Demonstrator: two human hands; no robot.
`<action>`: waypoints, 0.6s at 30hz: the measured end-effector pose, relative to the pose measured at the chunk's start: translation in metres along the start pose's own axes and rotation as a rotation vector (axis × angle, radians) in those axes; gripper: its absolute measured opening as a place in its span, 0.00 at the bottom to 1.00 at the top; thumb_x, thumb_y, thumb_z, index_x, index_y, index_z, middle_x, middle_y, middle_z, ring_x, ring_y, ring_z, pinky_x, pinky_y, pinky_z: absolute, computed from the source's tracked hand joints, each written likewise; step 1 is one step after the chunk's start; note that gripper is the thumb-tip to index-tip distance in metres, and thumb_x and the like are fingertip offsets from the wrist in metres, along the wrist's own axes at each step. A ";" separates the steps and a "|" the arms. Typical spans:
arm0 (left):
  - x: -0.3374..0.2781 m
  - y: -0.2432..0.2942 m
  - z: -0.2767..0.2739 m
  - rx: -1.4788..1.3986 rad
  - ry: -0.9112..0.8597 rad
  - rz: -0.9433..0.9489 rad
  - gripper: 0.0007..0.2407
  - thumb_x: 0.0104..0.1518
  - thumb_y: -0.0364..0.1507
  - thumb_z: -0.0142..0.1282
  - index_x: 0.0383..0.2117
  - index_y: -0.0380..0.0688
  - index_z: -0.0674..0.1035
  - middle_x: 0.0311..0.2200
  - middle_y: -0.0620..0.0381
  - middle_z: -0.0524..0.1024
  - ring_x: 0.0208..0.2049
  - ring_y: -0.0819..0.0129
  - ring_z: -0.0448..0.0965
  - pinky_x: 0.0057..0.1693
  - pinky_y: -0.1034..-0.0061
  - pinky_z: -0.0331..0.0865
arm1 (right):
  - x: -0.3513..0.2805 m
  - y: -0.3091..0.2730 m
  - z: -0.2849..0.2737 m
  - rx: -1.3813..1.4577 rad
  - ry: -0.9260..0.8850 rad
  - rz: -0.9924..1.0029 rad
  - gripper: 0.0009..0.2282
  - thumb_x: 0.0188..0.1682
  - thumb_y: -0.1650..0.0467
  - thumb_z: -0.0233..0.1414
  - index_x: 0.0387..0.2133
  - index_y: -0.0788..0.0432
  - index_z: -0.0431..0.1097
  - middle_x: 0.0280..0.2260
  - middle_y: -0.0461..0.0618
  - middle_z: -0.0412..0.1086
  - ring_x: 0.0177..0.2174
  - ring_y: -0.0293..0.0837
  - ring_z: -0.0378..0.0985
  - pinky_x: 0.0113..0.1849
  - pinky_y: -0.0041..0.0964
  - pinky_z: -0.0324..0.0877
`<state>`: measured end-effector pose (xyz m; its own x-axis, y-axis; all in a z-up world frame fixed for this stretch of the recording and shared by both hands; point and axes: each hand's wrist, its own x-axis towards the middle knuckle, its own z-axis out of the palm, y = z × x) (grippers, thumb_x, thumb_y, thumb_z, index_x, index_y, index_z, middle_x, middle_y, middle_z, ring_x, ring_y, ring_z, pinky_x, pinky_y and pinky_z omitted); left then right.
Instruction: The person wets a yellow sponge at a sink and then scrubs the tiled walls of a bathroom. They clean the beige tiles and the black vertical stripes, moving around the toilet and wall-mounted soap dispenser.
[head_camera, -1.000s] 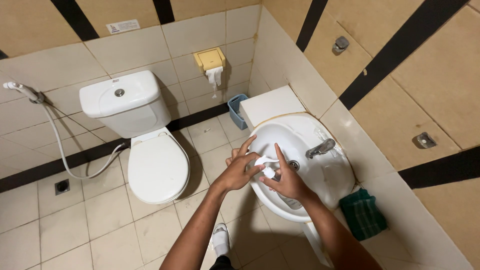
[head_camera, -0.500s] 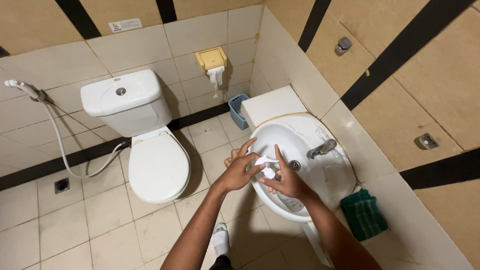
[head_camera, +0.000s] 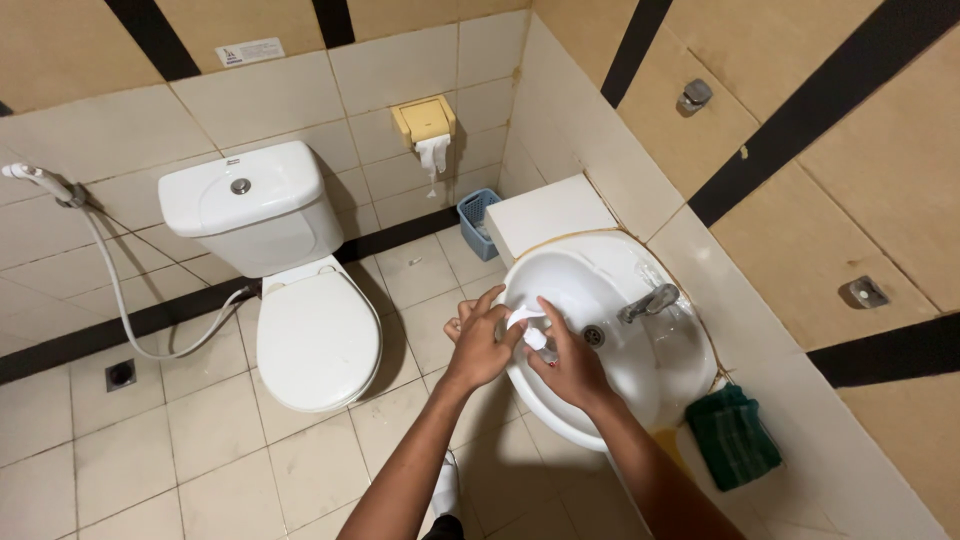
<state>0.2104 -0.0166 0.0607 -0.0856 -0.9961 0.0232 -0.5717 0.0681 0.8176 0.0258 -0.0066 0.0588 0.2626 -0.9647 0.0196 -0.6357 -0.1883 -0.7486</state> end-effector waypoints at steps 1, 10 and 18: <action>0.002 -0.001 0.001 0.000 0.001 0.000 0.12 0.57 0.39 0.58 0.37 0.43 0.83 0.66 0.59 0.64 0.59 0.60 0.58 0.60 0.57 0.41 | 0.002 -0.010 -0.002 0.000 0.000 -0.002 0.38 0.46 0.68 0.61 0.69 0.50 0.46 0.45 0.65 0.72 0.44 0.55 0.79 0.38 0.43 0.78; 0.000 0.008 -0.017 0.018 0.133 0.074 0.17 0.58 0.38 0.58 0.49 0.44 0.78 0.63 0.53 0.67 0.56 0.58 0.66 0.58 0.58 0.50 | 0.024 -0.034 0.004 -0.228 -0.020 0.177 0.29 0.43 0.64 0.58 0.60 0.48 0.57 0.33 0.57 0.79 0.36 0.58 0.82 0.39 0.51 0.74; 0.010 -0.014 -0.035 0.196 0.085 0.168 0.20 0.55 0.35 0.62 0.54 0.51 0.79 0.66 0.53 0.63 0.55 0.57 0.66 0.58 0.55 0.50 | 0.045 -0.053 0.012 -0.287 -0.102 0.325 0.29 0.46 0.59 0.54 0.62 0.45 0.54 0.35 0.58 0.79 0.39 0.59 0.81 0.43 0.53 0.73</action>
<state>0.2464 -0.0298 0.0695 -0.1288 -0.9705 0.2038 -0.7031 0.2343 0.6714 0.0800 -0.0382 0.0917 0.0773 -0.9618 -0.2625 -0.8693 0.0639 -0.4902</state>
